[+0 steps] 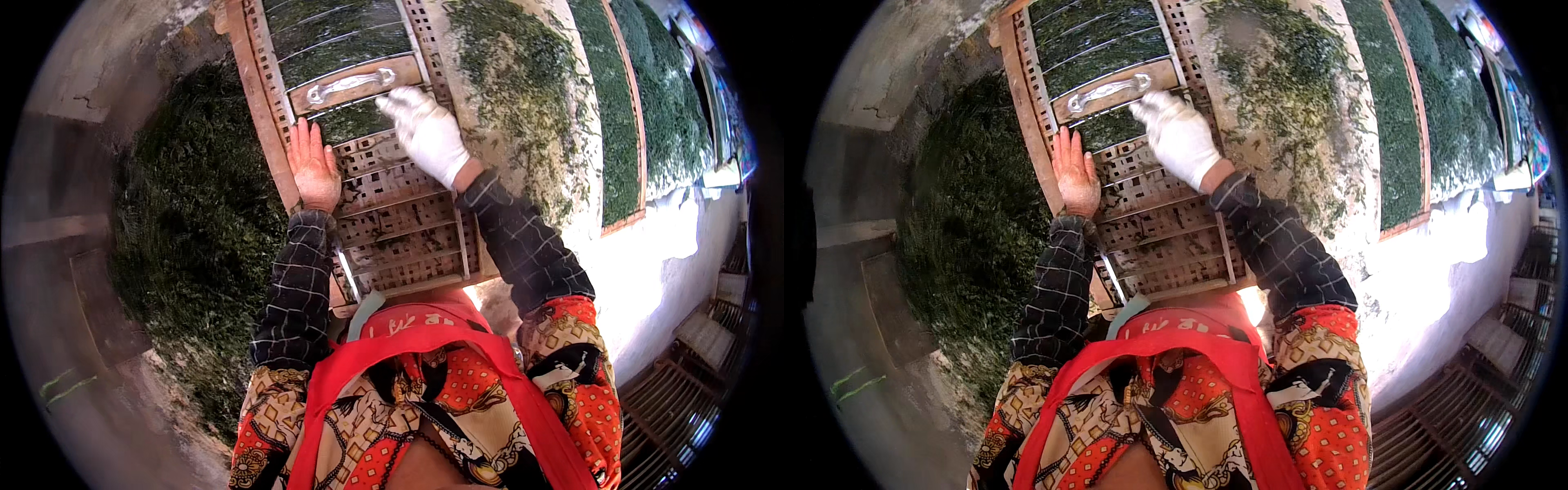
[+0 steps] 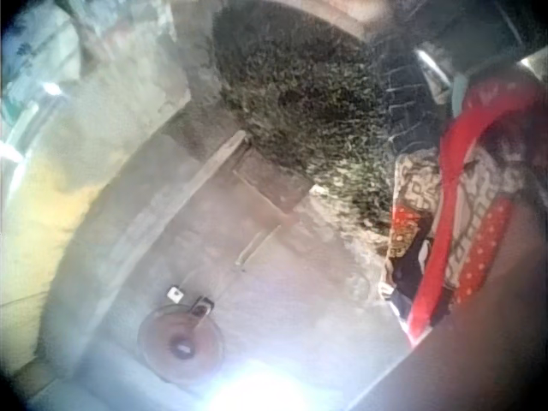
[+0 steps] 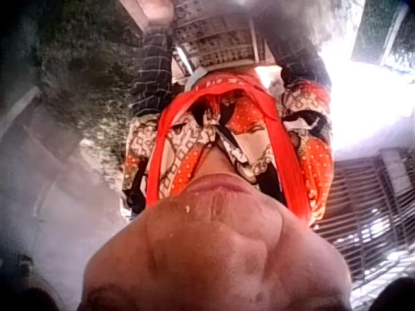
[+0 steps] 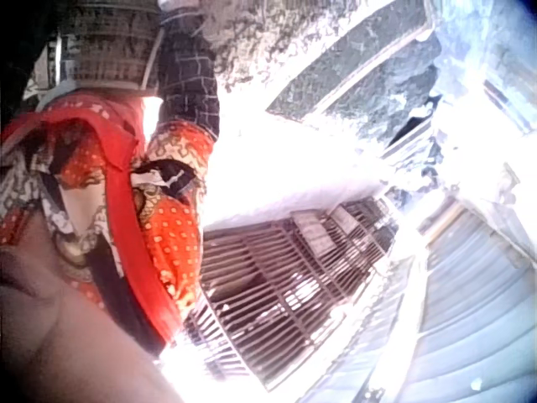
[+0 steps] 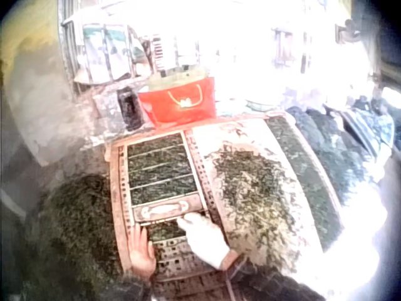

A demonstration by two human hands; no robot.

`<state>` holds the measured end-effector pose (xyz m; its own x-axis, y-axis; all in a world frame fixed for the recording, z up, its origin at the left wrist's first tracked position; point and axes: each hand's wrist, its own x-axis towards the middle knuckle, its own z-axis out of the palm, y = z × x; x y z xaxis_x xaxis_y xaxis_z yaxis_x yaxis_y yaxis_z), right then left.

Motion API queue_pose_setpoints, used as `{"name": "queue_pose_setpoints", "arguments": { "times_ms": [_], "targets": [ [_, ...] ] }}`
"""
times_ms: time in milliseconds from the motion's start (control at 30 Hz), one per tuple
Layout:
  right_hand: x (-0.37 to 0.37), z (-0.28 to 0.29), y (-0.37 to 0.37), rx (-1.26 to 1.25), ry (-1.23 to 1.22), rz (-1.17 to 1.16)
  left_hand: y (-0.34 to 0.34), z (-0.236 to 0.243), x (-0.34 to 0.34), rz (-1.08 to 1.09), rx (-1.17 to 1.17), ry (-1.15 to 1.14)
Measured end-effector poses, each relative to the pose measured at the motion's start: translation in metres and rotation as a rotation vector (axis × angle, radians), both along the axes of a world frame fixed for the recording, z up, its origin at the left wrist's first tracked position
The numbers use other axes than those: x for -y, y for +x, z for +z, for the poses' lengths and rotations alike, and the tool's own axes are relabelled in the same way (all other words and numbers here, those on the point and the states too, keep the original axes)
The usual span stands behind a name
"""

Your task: The person processes tea leaves by spreading them onto a wooden drying tray, smoothing them with their hands, and adding more leaves from a pile.

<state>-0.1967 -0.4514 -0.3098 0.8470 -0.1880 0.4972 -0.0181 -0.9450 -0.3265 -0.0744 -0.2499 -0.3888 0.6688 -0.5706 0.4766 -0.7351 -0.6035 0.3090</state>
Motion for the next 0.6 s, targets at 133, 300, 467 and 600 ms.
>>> {"name": "queue_pose_setpoints", "arguments": {
  "times_ms": [133,300,467,600],
  "targets": [
    [-0.007,-0.032,0.003,-0.007,-0.248,0.067,-0.007,0.007,0.002,-0.022,0.01,0.013],
    [-0.018,0.033,0.041,-0.057,0.046,0.045,0.0,0.008,-0.003,-0.034,-0.002,0.072],
    [-0.002,0.005,0.104,-0.052,-0.159,0.068,-0.002,0.009,0.002,-0.043,-0.084,-0.13],
    [0.003,0.013,0.111,0.104,-0.063,0.234,-0.001,0.008,-0.003,0.01,-0.061,-0.281]
  ]
}}
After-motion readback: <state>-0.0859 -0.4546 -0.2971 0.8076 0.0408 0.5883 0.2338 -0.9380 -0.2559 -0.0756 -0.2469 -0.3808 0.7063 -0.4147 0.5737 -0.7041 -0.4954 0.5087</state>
